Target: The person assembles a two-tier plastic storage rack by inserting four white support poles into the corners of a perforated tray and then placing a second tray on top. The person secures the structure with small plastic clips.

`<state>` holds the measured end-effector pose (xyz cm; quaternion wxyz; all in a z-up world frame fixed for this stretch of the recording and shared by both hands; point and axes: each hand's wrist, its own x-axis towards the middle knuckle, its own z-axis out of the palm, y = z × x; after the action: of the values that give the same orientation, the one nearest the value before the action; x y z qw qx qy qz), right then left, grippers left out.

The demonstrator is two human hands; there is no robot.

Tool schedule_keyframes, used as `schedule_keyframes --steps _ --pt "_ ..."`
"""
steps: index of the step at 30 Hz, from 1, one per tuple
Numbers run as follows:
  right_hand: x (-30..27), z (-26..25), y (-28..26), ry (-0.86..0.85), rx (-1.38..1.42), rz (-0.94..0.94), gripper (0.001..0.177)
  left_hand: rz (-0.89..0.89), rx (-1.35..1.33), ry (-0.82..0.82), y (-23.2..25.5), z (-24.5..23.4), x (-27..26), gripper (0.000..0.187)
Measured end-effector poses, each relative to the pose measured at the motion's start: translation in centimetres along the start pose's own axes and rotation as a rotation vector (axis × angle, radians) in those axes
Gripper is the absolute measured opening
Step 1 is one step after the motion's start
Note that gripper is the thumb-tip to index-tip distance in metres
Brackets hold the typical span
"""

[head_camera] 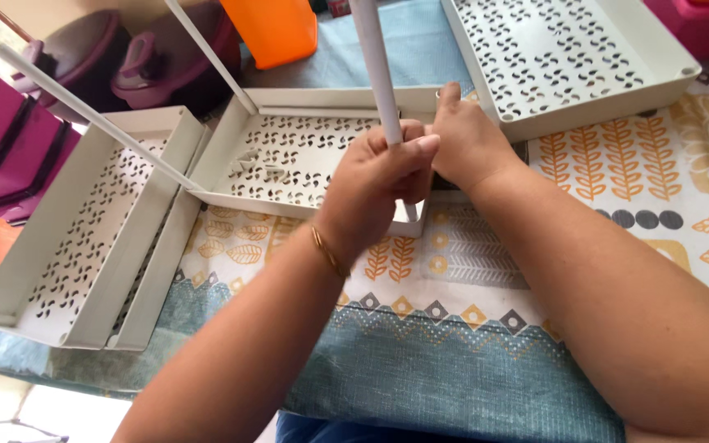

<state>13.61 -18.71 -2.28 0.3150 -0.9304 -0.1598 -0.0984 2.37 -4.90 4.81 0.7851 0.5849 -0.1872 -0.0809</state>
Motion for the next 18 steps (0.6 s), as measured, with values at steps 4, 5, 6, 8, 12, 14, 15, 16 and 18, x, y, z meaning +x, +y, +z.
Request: schedule_keyframes --steps 4,5,6,8,12,14,15,16,18 --pt "0.0 -0.7 -0.3 -0.057 0.029 0.055 0.065 0.301 0.437 0.41 -0.9 4.8 -2.2 0.017" --pt "0.0 -0.8 -0.3 -0.087 0.056 0.096 0.062 0.336 0.462 0.43 -1.2 5.3 -2.6 0.016" --pt "-0.2 -0.7 -0.4 -0.122 0.084 0.132 0.06 0.343 0.376 0.419 -1.4 5.6 -2.4 0.017" --pt "-0.4 -0.8 -0.9 -0.095 -0.019 0.035 0.059 0.37 0.21 0.391 -1.4 5.4 -1.5 0.02" --pt "-0.6 -1.3 -1.0 -0.112 0.084 -0.041 0.064 0.299 0.2 0.355 -1.7 4.1 -0.1 0.029" --pt "-0.5 -1.1 -0.8 -0.083 0.109 0.04 0.063 0.206 0.223 0.299 -1.7 2.7 -0.1 0.034" --pt "-0.4 -1.0 -0.7 -0.071 0.123 0.08 0.062 0.159 0.128 0.197 -1.5 1.8 -0.1 0.034" --pt "-0.2 -0.9 -0.7 -0.078 0.078 0.089 0.06 0.113 0.038 0.094 -1.2 0.8 -0.1 0.034" --pt "0.1 -0.7 -0.8 -0.096 -0.011 0.105 0.059 0.023 -0.099 -0.106 -0.6 -1.0 0.3 0.035"
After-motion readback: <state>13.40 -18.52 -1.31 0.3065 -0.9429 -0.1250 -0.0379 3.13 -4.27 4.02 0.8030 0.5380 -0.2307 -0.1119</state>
